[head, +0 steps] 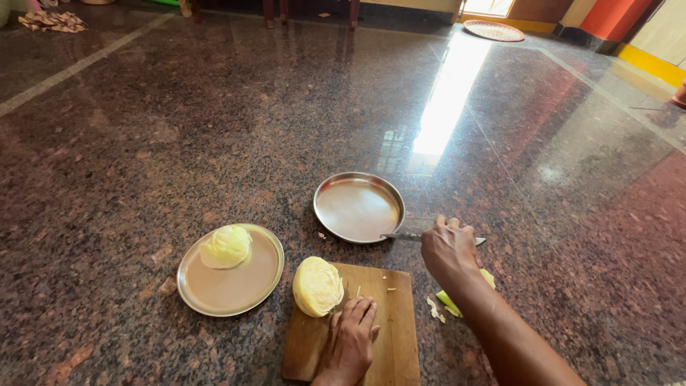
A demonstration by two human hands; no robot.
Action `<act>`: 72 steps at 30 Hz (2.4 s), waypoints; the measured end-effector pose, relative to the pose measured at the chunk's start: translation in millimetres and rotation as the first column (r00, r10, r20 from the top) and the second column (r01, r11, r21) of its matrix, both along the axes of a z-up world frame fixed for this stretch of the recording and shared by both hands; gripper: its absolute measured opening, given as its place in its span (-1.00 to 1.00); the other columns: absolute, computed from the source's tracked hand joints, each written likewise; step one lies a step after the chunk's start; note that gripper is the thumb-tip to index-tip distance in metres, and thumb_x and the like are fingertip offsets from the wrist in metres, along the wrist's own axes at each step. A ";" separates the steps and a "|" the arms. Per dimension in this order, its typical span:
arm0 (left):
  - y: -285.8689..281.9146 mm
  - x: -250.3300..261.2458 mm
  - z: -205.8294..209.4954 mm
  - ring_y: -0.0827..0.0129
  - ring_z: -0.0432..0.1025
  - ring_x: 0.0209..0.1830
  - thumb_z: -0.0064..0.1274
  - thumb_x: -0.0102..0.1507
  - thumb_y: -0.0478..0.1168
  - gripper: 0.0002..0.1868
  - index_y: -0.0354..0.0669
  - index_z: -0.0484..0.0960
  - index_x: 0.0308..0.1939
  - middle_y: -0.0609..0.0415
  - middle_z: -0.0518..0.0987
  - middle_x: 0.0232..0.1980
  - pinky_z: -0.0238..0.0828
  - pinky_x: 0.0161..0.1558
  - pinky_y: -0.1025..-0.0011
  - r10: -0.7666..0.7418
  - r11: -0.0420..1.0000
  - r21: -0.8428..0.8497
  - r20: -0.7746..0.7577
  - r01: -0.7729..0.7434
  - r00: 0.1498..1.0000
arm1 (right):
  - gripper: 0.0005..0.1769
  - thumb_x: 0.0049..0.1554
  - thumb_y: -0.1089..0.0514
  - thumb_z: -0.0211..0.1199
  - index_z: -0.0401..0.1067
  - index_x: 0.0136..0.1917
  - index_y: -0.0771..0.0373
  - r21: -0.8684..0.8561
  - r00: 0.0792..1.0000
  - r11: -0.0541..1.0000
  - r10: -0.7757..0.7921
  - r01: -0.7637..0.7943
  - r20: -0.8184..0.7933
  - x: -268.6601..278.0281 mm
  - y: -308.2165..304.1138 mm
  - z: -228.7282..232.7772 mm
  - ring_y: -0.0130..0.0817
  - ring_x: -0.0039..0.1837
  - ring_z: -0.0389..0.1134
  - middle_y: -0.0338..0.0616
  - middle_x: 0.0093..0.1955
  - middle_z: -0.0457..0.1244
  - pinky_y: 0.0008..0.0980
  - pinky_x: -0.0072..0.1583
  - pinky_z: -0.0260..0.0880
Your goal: The person chops a cabbage on a wooden board using a knife and puts the pieces into a metal plate.
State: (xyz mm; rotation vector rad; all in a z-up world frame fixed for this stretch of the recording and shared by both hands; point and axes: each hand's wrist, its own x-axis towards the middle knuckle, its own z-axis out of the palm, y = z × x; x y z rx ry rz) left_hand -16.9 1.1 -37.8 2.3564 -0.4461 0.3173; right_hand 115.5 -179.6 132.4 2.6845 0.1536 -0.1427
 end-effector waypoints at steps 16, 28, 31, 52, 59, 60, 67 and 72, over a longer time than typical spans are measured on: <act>8.3 -1.3 3.5 -0.01 0.28 0.38 -0.08 0.17 -0.55 -0.37 -0.40 0.39 0.37 -0.20 0.48 0.31 0.23 0.34 0.19 0.064 0.955 -0.292 0.005 -0.060 0.998 | -0.50 0.16 0.26 0.26 0.54 0.34 -0.11 0.803 0.869 0.449 -0.468 0.391 -0.162 -72.9 -56.7 -57.6 -0.36 -0.34 0.31 -0.16 -0.08 0.44 -0.28 -0.27 0.34; 19.9 -15.7 36.0 0.04 0.28 0.39 -0.05 0.07 -0.59 -0.27 -0.26 0.40 0.37 -0.11 0.49 0.29 0.17 0.35 0.16 0.108 0.994 -0.002 -0.034 -0.108 0.994 | -0.50 0.12 0.30 0.35 0.53 0.34 0.17 0.879 0.820 -0.156 -0.319 0.450 -0.476 -93.0 -36.8 -142.5 -0.41 -0.34 0.39 -0.08 -0.26 0.41 -0.36 -0.28 0.48; 16.0 -4.5 27.2 -0.04 0.22 0.43 -0.01 0.00 -0.58 -0.25 -0.38 0.39 0.33 -0.26 0.38 0.41 0.16 0.37 0.16 0.064 0.985 0.155 0.053 -0.072 0.997 | -0.44 0.08 0.31 0.39 0.47 0.36 0.14 0.893 0.809 -0.177 -0.377 0.415 -0.451 -95.7 -33.7 -145.3 -0.40 -0.32 0.40 -0.12 -0.24 0.43 -0.34 -0.27 0.49; 10.6 -7.8 36.7 0.01 0.45 0.16 0.24 0.17 -0.35 -0.41 -0.21 0.49 0.29 -0.18 0.56 0.11 0.41 0.15 0.20 0.056 0.995 -0.078 -0.124 -0.066 0.991 | -0.49 0.09 0.39 0.26 0.62 0.29 0.13 0.861 0.836 -0.072 -0.212 0.504 -0.507 -90.4 -58.2 -139.0 -0.43 -0.44 0.22 -0.13 -0.43 0.29 -0.37 -0.37 0.20; -1.3 6.7 15.2 0.27 0.52 -0.01 0.28 0.16 -0.26 -0.37 -0.09 0.49 0.32 0.05 0.61 -0.02 0.49 0.08 0.32 0.153 0.978 -0.117 -0.171 -0.174 0.973 | -0.50 0.12 0.35 0.31 0.60 0.32 0.11 0.745 0.738 -0.065 -0.102 0.664 -0.667 -111.6 -61.1 -118.9 -0.49 -0.39 0.28 -0.21 -0.40 0.31 -0.45 -0.31 0.35; -1.8 9.9 10.0 0.26 0.52 -0.02 0.30 0.15 -0.27 -0.38 -0.13 0.50 0.30 0.06 0.64 -0.04 0.47 0.09 0.30 0.156 0.980 -0.109 -0.077 -0.164 0.985 | -0.49 0.11 0.35 0.33 0.57 0.33 0.10 0.773 0.761 -0.078 -0.133 0.630 -0.634 -112.2 -60.2 -115.4 -0.47 -0.38 0.31 -0.18 -0.39 0.33 -0.44 -0.31 0.36; -8.3 26.7 15.4 0.27 0.54 -0.05 0.17 0.26 -0.22 -0.40 -0.02 0.43 0.40 -0.01 0.55 0.11 0.59 0.00 0.40 0.130 0.985 -0.070 -0.316 -0.159 0.940 | -0.49 0.10 0.34 0.35 0.56 0.32 0.07 0.815 0.789 -0.044 -0.224 0.578 -0.572 -116.8 -41.7 -125.2 -0.47 -0.36 0.34 -0.22 -0.27 0.40 -0.41 -0.31 0.40; -0.9 17.8 35.9 0.23 0.53 0.06 0.09 0.30 -0.33 -0.53 0.03 0.59 0.31 -0.01 0.64 0.03 0.52 0.12 0.32 0.139 0.987 -0.053 -0.191 -0.152 0.972 | -0.52 0.11 0.33 0.33 0.59 0.31 0.11 0.807 0.786 -0.084 -0.188 0.585 -0.589 -116.8 -38.4 -129.5 -0.47 -0.35 0.34 -0.20 -0.25 0.42 -0.42 -0.30 0.38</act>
